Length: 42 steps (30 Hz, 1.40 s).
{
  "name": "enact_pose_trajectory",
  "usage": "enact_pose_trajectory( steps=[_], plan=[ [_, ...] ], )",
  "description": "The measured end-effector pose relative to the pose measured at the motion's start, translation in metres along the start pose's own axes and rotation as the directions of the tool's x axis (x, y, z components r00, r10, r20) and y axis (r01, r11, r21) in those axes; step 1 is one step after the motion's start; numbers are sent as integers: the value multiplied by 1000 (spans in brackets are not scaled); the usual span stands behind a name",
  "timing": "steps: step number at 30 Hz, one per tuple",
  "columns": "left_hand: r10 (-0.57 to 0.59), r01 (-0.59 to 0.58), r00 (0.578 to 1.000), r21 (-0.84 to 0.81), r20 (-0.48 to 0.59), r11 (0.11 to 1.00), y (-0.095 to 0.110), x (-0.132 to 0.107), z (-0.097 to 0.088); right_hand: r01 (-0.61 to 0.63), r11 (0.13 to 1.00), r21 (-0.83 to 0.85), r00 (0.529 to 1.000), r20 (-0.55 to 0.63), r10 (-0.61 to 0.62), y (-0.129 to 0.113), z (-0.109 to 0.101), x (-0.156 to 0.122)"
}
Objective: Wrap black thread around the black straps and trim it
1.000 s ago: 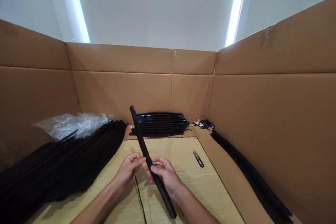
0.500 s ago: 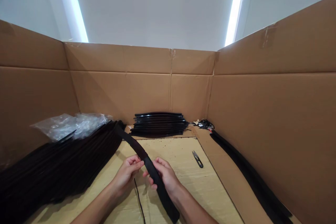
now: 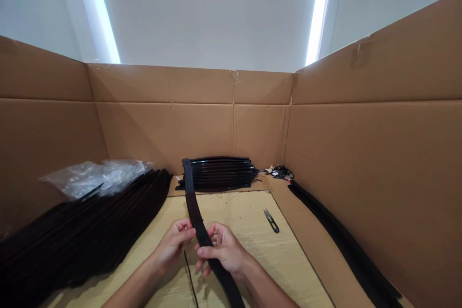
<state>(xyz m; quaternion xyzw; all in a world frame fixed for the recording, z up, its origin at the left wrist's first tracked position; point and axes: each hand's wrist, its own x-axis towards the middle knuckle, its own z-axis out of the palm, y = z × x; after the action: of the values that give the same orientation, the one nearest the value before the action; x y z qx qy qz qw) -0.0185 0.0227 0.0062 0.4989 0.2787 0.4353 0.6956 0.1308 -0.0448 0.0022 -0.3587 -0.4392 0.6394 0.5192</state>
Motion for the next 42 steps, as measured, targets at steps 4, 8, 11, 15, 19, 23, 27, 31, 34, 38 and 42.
enact_pose_trajectory(
  steps=[4,8,11,15,19,23,27,31,34,38,42],
  plan=[
    [11,-11,1000,-24,-26,1000,2,-2,2,0,999,41,1000,5,-1,-3,2,-1],
    [27,-29,999,-53,-41,998,8,-5,6,-30,987,156,997,-71,41,-4,4,0],
    [21,-22,1000,-32,-22,999,8,-5,4,-24,993,115,995,-90,34,-3,4,2],
    [-41,41,999,-18,19,999,4,-1,-3,-16,1000,3,997,-74,16,-6,1,0],
    [-67,66,997,-44,-42,997,0,0,-5,24,994,-106,999,26,-21,-5,1,-3],
    [-13,15,979,5,-202,1000,-5,-1,0,29,989,-143,993,121,-11,1,5,-5],
    [-5,3,969,-12,-247,1000,-9,-2,3,21,987,-158,992,128,-1,6,8,-5],
    [-5,-4,969,-37,-247,999,-8,-1,7,8,988,-152,992,123,11,6,10,-6],
    [-12,8,970,-16,-241,1000,-7,0,9,6,989,-147,992,127,13,6,12,-6],
    [-7,8,976,4,-217,1000,-9,-1,10,0,988,-155,991,129,20,6,14,-7],
    [24,-23,969,4,-248,1000,-6,-3,10,8,985,-170,995,101,9,3,15,-9]
  ],
)
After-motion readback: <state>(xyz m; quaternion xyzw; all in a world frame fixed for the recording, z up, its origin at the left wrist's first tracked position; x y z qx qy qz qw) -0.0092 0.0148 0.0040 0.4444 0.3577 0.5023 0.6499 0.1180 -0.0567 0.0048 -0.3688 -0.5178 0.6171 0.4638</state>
